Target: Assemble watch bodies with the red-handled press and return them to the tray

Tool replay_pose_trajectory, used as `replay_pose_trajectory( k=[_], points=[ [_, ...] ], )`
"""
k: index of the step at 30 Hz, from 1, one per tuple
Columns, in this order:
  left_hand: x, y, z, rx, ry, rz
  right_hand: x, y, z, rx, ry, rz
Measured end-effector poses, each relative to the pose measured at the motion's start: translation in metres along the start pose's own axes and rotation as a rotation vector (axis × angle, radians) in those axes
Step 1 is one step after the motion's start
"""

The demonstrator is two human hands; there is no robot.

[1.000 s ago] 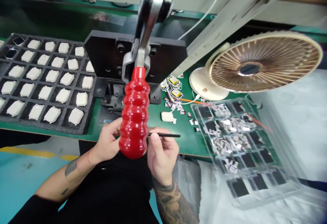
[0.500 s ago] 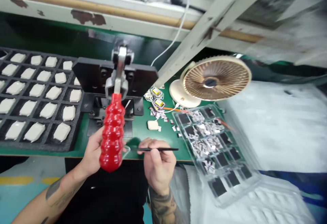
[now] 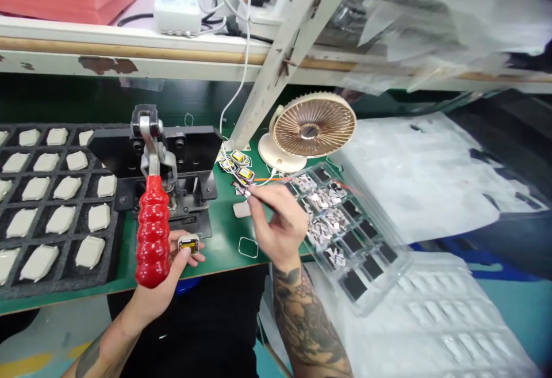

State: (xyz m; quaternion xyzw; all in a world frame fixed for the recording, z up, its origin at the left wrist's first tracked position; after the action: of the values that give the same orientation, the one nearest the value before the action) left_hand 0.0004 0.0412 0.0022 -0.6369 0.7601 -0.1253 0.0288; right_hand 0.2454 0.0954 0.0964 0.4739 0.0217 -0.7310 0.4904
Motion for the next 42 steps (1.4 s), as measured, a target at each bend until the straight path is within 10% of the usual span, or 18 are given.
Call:
replay_pose_trajectory(
  k=[7,12,18,26,31,42],
  points=[
    [0.000,-0.002,-0.004,-0.018,-0.031,0.019,0.075,-0.013,0.016,0.223,0.096,0.544],
    [-0.003,-0.003,-0.008,-0.037,-0.025,0.027,0.062,0.012,-0.005,0.310,-0.011,0.440],
    [-0.007,-0.003,-0.012,0.078,0.018,0.099,0.042,-0.011,-0.041,0.328,0.019,0.710],
    [-0.004,0.002,0.004,0.161,0.054,0.002,0.033,0.000,0.002,-0.031,-0.021,0.357],
    [-0.004,-0.003,0.001,0.039,-0.022,0.002,0.059,-0.029,0.049,-0.300,-0.001,0.416],
    [0.001,-0.004,-0.004,0.004,-0.131,0.146,0.079,-0.048,0.043,-0.199,-0.019,0.475]
  ],
)
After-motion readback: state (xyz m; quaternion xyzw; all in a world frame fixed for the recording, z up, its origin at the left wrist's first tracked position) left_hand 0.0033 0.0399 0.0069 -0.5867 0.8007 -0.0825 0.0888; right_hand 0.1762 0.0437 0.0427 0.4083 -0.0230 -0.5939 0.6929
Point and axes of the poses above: each hand's wrist, its own x-axis away from the middle knuckle, its own y-axis out of the back of the hand, z = x × y, the point moved 6 cm from there along -x, towards the middle knuckle, and after that the axes turned 5 degrees about x, right-handed, at the moved point
